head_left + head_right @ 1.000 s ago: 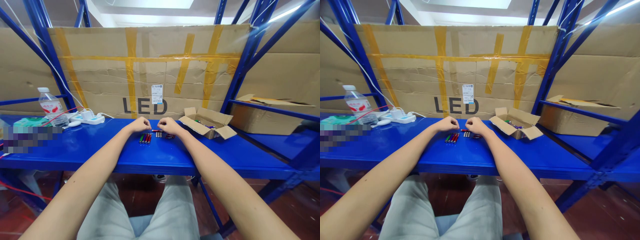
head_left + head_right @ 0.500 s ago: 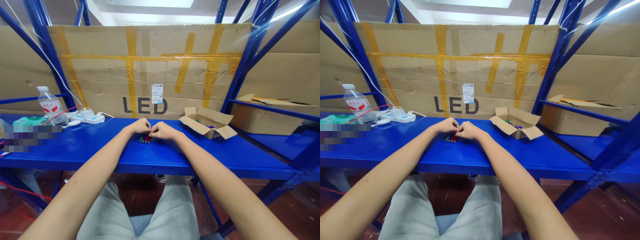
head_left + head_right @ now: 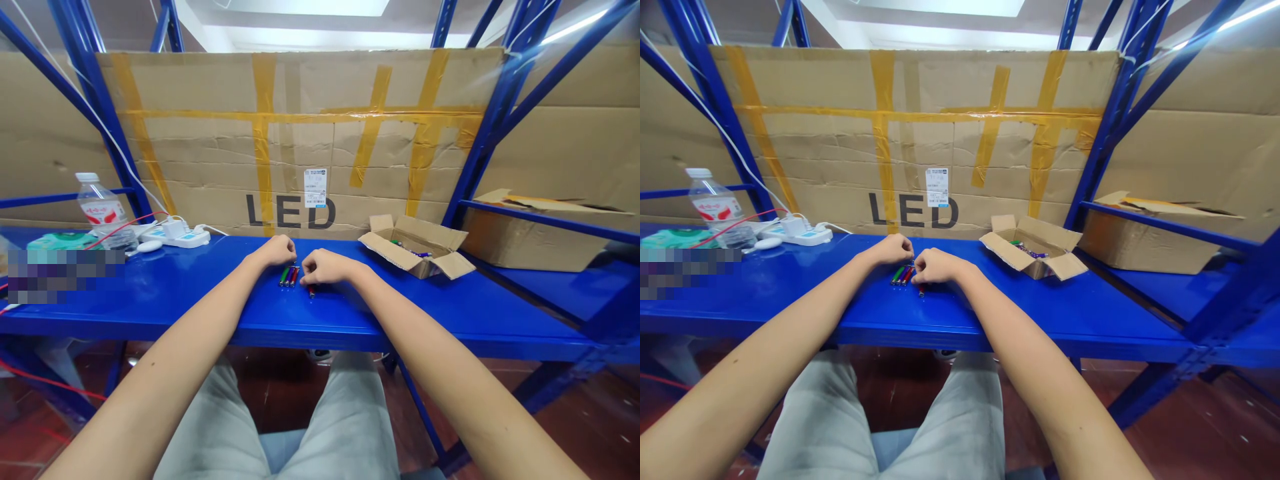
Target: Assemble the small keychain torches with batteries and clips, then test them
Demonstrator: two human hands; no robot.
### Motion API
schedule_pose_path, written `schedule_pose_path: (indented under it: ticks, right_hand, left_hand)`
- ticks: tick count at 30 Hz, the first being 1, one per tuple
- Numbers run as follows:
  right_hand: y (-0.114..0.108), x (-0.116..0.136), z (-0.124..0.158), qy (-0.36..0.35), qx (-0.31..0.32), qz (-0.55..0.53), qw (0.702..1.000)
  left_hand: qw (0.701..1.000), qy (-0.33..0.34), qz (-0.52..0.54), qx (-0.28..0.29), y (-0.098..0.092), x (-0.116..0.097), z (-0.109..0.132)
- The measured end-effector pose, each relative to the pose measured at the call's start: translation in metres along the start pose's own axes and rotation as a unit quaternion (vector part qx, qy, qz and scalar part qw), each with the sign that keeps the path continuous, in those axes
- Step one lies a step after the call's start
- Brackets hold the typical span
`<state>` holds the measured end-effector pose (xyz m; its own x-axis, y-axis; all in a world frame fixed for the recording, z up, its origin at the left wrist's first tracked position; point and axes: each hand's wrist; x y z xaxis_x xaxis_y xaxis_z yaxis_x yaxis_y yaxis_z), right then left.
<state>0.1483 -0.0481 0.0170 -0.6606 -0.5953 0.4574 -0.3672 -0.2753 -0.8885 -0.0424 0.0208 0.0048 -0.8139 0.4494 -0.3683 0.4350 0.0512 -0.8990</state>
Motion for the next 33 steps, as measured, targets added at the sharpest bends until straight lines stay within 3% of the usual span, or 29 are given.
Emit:
schedule_pose_path:
  ticks: [5, 8, 10, 13, 16, 23, 33]
  right_hand:
    - [-0.004, 0.002, 0.005, 0.058, 0.06, 0.007, 0.996]
    - [-0.017, -0.005, 0.01, 0.073, 0.049, -0.023, 0.996]
    - [-0.027, -0.014, 0.015, 0.075, -0.014, -0.038, 0.996]
    - [-0.039, -0.029, 0.018, 0.089, -0.189, 0.016, 0.978]
    - [-0.041, -0.04, 0.015, 0.127, -0.261, 0.064, 0.955]
    - [-0.034, -0.051, 0.005, 0.107, -0.276, 0.066, 0.953]
    - [-0.031, -0.055, 0.003, 0.102, -0.268, 0.062, 0.956]
  left_hand:
    - [0.997, 0.046, 0.011, -0.054, 0.001, -0.004, 0.0]
    - [0.994, 0.093, 0.02, -0.044, 0.003, -0.013, 0.002]
    - [0.991, 0.125, 0.016, -0.034, 0.006, -0.02, 0.003]
    - [0.987, 0.16, 0.006, -0.015, 0.012, -0.032, 0.004]
    - [0.981, 0.192, -0.005, 0.013, 0.017, -0.043, 0.006]
    - [0.965, 0.248, -0.046, 0.067, 0.021, -0.057, 0.013]
    - [0.967, 0.234, -0.017, 0.096, 0.02, -0.055, 0.013]
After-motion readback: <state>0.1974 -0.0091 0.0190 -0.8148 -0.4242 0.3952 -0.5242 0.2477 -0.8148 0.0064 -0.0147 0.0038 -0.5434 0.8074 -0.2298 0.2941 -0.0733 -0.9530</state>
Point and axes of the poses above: each hand's wrist, its own z-axis away from the middle knuckle, its own y-axis out of the palm, x = y × z, and after that the axes turned 1 degree about y, right-handed
